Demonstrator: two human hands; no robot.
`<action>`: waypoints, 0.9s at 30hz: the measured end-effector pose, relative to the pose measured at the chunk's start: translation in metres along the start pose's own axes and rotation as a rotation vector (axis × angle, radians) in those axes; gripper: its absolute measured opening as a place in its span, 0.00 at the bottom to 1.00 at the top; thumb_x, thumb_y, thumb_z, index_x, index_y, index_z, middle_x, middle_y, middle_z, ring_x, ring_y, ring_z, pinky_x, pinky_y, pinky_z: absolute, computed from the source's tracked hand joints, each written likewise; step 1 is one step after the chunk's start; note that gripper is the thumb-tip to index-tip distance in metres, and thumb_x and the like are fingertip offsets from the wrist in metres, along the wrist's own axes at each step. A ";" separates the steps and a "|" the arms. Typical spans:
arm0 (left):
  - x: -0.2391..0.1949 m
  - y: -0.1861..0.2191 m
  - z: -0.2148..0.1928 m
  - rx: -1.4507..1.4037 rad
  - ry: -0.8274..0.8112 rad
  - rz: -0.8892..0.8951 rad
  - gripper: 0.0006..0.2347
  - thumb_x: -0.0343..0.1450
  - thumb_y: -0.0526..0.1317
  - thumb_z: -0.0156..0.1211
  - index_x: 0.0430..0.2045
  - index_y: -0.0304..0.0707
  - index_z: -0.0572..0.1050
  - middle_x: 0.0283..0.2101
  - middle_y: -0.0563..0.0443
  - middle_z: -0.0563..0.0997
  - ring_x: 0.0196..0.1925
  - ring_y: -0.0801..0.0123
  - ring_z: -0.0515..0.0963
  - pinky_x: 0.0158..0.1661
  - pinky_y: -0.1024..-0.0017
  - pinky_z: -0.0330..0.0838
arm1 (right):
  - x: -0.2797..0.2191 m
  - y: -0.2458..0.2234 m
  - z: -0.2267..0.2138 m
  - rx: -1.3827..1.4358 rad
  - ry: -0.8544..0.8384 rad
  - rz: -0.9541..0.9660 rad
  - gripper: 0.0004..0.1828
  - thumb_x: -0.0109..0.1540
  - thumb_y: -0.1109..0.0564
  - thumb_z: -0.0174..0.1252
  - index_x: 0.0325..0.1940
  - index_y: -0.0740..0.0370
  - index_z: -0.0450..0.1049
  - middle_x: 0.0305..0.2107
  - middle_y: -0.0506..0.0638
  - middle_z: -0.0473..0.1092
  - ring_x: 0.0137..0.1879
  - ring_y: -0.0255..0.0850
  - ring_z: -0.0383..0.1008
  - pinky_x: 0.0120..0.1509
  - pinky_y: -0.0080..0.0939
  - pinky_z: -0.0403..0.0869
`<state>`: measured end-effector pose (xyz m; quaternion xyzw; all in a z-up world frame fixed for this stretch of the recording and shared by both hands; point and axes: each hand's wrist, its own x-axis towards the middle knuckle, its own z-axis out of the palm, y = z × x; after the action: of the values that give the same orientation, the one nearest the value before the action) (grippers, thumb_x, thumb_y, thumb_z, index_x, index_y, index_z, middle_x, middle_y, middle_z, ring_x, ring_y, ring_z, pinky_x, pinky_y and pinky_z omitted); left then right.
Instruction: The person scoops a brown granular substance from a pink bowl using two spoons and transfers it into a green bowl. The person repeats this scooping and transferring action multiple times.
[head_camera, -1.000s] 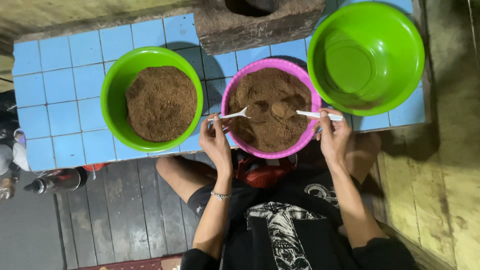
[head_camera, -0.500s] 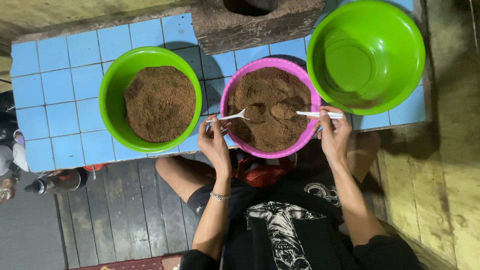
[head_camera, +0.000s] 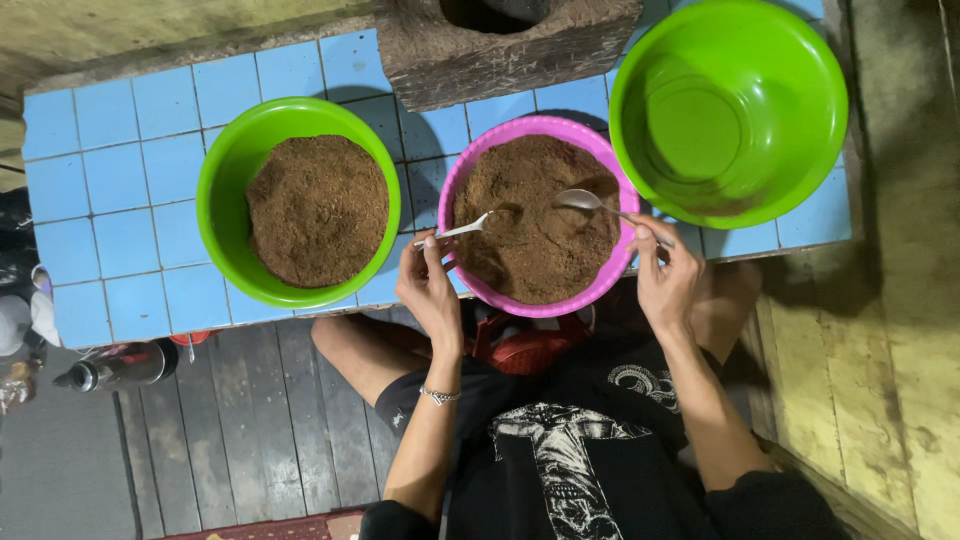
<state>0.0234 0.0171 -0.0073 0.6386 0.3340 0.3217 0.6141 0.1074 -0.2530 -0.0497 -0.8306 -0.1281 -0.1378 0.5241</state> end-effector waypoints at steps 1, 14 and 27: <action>0.000 0.000 -0.001 0.001 0.002 -0.001 0.08 0.77 0.36 0.53 0.40 0.30 0.78 0.34 0.34 0.84 0.37 0.56 0.86 0.34 0.65 0.83 | 0.003 -0.009 -0.001 0.001 -0.003 0.001 0.09 0.74 0.60 0.53 0.51 0.63 0.80 0.38 0.57 0.80 0.32 0.39 0.78 0.36 0.38 0.75; -0.012 0.005 0.000 0.287 -0.073 0.317 0.05 0.76 0.34 0.56 0.39 0.38 0.80 0.31 0.41 0.85 0.32 0.55 0.87 0.29 0.65 0.84 | 0.009 -0.045 -0.006 -0.189 -0.080 -0.191 0.08 0.73 0.59 0.55 0.47 0.59 0.80 0.39 0.51 0.80 0.40 0.47 0.79 0.48 0.44 0.76; -0.003 0.035 -0.015 0.336 -0.074 0.372 0.04 0.76 0.32 0.56 0.38 0.37 0.79 0.30 0.41 0.85 0.33 0.53 0.86 0.32 0.66 0.82 | 0.014 -0.028 -0.024 -0.291 -0.068 -0.139 0.07 0.75 0.58 0.54 0.49 0.61 0.78 0.39 0.56 0.77 0.45 0.54 0.79 0.52 0.52 0.75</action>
<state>0.0105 0.0224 0.0278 0.7936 0.2367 0.3457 0.4413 0.1085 -0.2619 -0.0116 -0.8911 -0.1814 -0.1624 0.3829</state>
